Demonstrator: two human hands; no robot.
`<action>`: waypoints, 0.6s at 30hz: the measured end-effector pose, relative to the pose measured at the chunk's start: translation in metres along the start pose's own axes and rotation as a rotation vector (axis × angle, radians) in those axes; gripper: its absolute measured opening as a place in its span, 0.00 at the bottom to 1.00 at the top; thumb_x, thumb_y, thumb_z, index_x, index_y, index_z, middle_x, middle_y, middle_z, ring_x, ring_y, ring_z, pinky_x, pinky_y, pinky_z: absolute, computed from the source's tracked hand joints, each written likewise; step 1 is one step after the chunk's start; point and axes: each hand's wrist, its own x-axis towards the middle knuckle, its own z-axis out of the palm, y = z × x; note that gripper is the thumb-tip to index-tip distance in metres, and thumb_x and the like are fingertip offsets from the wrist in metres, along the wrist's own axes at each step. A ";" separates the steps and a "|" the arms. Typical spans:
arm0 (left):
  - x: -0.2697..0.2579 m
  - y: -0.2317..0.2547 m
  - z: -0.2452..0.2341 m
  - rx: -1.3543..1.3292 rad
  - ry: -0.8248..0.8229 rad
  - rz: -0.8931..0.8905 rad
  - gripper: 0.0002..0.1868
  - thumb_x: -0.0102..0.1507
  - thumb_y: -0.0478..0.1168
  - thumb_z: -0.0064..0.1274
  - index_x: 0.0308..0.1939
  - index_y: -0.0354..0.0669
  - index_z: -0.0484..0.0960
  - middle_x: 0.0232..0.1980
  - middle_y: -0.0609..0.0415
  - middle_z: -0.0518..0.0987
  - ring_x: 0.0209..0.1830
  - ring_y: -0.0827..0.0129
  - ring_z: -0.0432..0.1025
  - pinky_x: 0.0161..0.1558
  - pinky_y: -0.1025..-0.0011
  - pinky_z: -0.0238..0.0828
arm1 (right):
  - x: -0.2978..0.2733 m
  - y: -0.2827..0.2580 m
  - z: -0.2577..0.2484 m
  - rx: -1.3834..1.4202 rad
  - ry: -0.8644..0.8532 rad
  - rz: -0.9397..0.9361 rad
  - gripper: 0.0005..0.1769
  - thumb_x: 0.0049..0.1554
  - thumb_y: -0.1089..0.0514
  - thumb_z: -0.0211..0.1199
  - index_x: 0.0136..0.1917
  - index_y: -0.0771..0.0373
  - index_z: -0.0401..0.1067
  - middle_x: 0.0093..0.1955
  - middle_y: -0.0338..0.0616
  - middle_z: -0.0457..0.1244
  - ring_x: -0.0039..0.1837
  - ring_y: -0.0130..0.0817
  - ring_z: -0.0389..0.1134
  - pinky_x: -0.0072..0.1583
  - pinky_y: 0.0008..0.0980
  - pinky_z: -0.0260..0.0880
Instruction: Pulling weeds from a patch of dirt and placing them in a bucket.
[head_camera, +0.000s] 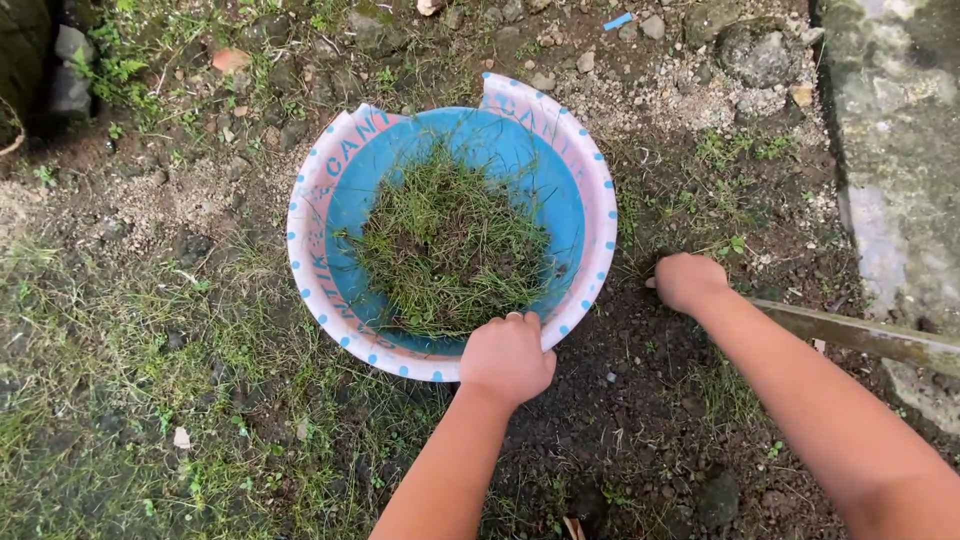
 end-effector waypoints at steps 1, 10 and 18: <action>-0.001 0.000 -0.002 0.002 0.003 0.001 0.18 0.60 0.50 0.55 0.43 0.38 0.79 0.43 0.43 0.82 0.42 0.50 0.79 0.46 0.55 0.78 | -0.001 0.001 0.000 0.001 0.003 0.001 0.32 0.61 0.32 0.57 0.60 0.60 0.80 0.61 0.49 0.71 0.64 0.49 0.73 0.62 0.46 0.75; -0.003 0.004 -0.012 0.000 -0.018 -0.020 0.20 0.60 0.52 0.52 0.44 0.37 0.80 0.42 0.42 0.82 0.41 0.49 0.79 0.45 0.54 0.78 | 0.012 0.026 0.018 0.142 0.142 -0.155 0.19 0.63 0.46 0.53 0.59 0.56 0.76 0.59 0.54 0.70 0.62 0.55 0.70 0.64 0.50 0.71; -0.001 0.003 -0.008 0.018 -0.014 -0.018 0.23 0.60 0.54 0.49 0.45 0.38 0.80 0.43 0.42 0.82 0.40 0.49 0.80 0.45 0.53 0.79 | -0.013 0.043 -0.038 0.564 0.249 -0.183 0.25 0.69 0.43 0.48 0.56 0.67 0.73 0.57 0.61 0.69 0.59 0.54 0.70 0.62 0.52 0.69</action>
